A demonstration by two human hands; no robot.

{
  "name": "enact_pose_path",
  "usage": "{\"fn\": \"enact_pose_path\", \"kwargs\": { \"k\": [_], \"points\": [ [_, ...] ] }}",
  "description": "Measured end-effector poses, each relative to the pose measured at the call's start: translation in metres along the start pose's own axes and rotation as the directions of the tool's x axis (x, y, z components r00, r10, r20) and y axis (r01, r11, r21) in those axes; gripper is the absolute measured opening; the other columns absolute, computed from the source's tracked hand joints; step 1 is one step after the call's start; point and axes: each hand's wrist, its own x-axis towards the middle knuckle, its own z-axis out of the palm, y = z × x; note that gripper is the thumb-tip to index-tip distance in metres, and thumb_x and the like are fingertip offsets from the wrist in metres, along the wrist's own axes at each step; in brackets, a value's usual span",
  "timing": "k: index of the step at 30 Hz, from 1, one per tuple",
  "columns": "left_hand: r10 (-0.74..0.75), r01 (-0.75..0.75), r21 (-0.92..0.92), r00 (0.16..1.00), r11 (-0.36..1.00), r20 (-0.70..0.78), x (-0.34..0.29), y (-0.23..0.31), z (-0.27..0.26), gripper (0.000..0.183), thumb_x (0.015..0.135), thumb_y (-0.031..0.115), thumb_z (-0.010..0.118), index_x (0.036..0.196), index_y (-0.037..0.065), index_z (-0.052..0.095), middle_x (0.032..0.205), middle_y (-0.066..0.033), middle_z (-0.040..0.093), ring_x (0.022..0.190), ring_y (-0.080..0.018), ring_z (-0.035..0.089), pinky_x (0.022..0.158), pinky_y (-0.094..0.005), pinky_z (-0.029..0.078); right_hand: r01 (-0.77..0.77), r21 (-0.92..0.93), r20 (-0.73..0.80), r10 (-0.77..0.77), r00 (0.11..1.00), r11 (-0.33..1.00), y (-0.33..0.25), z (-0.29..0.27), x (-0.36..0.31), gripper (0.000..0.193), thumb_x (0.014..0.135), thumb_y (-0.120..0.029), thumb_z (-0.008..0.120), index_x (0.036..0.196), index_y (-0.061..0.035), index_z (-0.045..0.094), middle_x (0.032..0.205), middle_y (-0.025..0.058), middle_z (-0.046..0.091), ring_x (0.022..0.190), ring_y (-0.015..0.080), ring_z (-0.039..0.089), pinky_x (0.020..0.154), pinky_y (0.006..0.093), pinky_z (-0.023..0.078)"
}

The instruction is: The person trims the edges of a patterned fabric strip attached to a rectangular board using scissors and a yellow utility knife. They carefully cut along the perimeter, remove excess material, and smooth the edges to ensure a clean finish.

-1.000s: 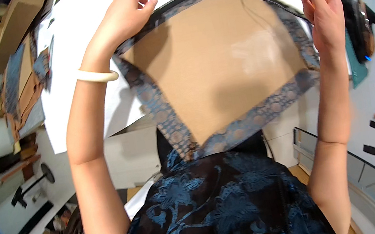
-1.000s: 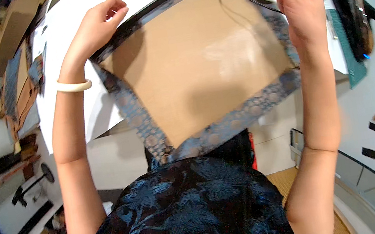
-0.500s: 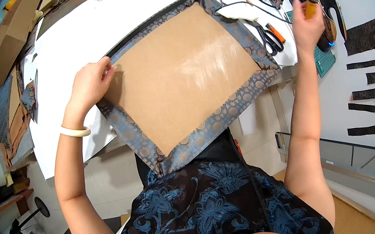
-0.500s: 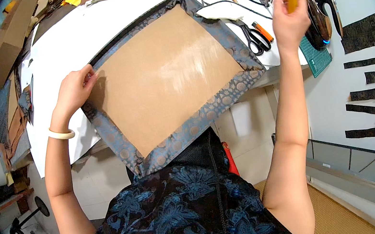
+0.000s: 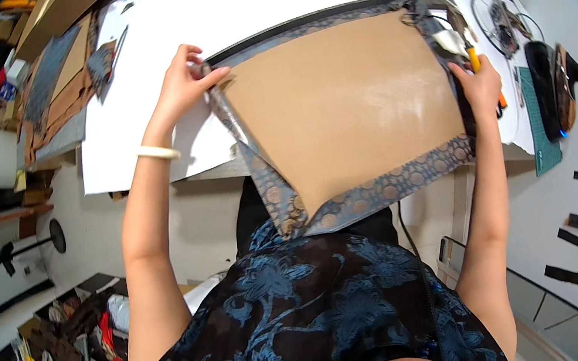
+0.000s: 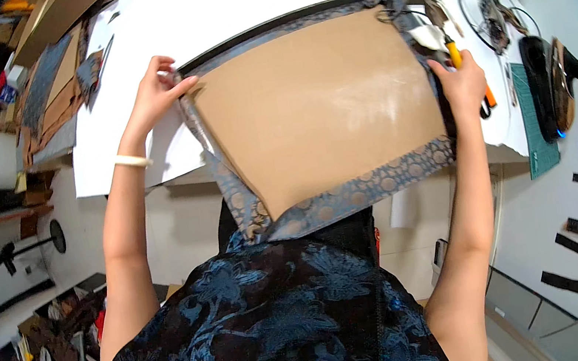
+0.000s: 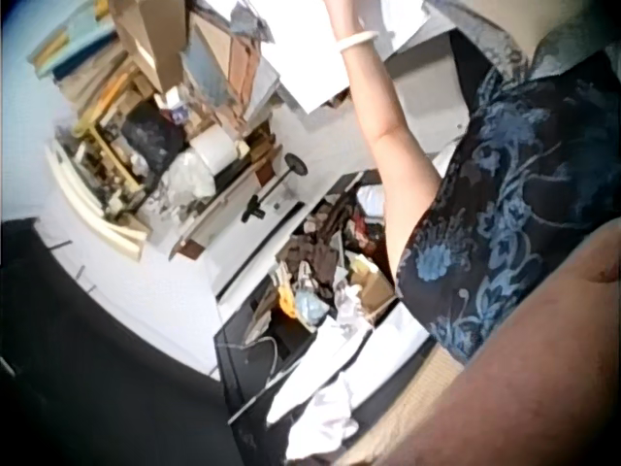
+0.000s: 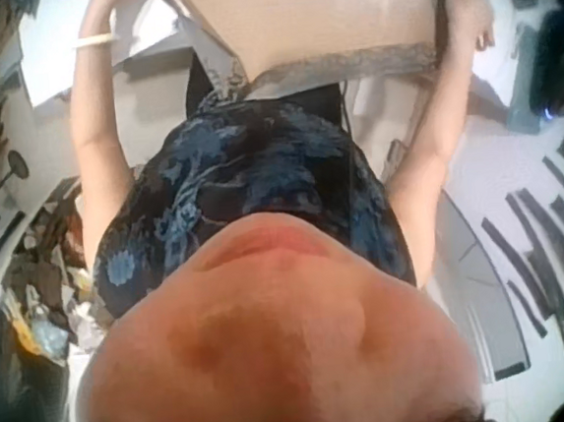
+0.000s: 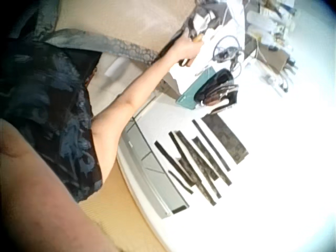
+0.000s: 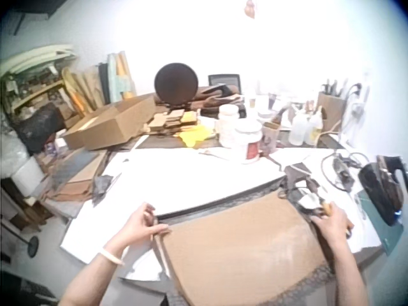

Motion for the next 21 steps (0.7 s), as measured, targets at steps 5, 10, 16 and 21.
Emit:
{"fn": "enact_pose_path", "kwargs": {
  "k": [5, 10, 16, 21],
  "points": [
    [-0.127, 0.191, -0.206, 0.948, 0.960, 0.291, 0.002, 0.003, -0.017, 0.047, 0.084, 0.028, 0.085, 0.121, 0.008, 0.065, 0.092, -0.0012, 0.063, 0.082, -0.0095, 0.057, 0.077, -0.0250, 0.049, 0.012, 0.102, -0.020, -0.010, 1.000, 0.995, -0.007, 0.005, 0.002, 0.037, 0.075, -0.027, 0.089, 0.089, -0.0027, 0.065, 0.080, 0.0129, 0.073, 0.076, 0.0350, 0.071, 0.070, 0.0429, 0.054],
    [-0.026, 0.139, -0.339, 0.948, 0.930, 0.317, 0.001, -0.016, -0.030, 0.036, 0.085, 0.016, 0.083, 0.112, 0.010, 0.061, 0.093, 0.0000, 0.066, 0.085, -0.0076, 0.058, 0.079, -0.0250, 0.048, 0.075, 0.151, -0.110, -0.059, 0.992, 0.986, -0.018, -0.027, 0.023, 0.041, 0.074, -0.029, 0.090, 0.083, -0.0027, 0.060, 0.069, 0.0087, 0.065, 0.063, 0.0226, 0.061, 0.066, 0.0367, 0.051],
    [0.039, 0.132, -0.545, 0.956, 0.828, 0.290, -0.038, -0.012, -0.066, 0.043, 0.085, 0.007, 0.081, 0.119, 0.009, 0.054, 0.106, -0.0031, 0.067, 0.091, -0.0078, 0.059, 0.081, -0.0248, 0.050, 0.319, 0.037, -0.251, -0.300, 0.920, 0.947, -0.102, -0.143, 0.079, 0.044, 0.081, -0.045, 0.084, 0.097, -0.0057, 0.069, 0.076, 0.0041, 0.066, 0.071, 0.0148, 0.059, 0.071, 0.0322, 0.050],
    [0.083, 0.013, -0.627, 0.989, 0.779, 0.124, -0.079, -0.015, -0.064, 0.066, 0.084, -0.002, 0.080, 0.141, 0.004, 0.047, 0.126, -0.0094, 0.061, 0.108, -0.0136, 0.062, 0.091, -0.0259, 0.053, 0.466, 0.398, -0.076, -0.478, 0.875, 0.790, -0.153, -0.202, 0.108, 0.047, 0.084, -0.045, 0.080, 0.108, -0.0059, 0.071, 0.082, 0.0030, 0.069, 0.076, 0.0137, 0.061, 0.073, 0.0314, 0.051]
  ]
}}
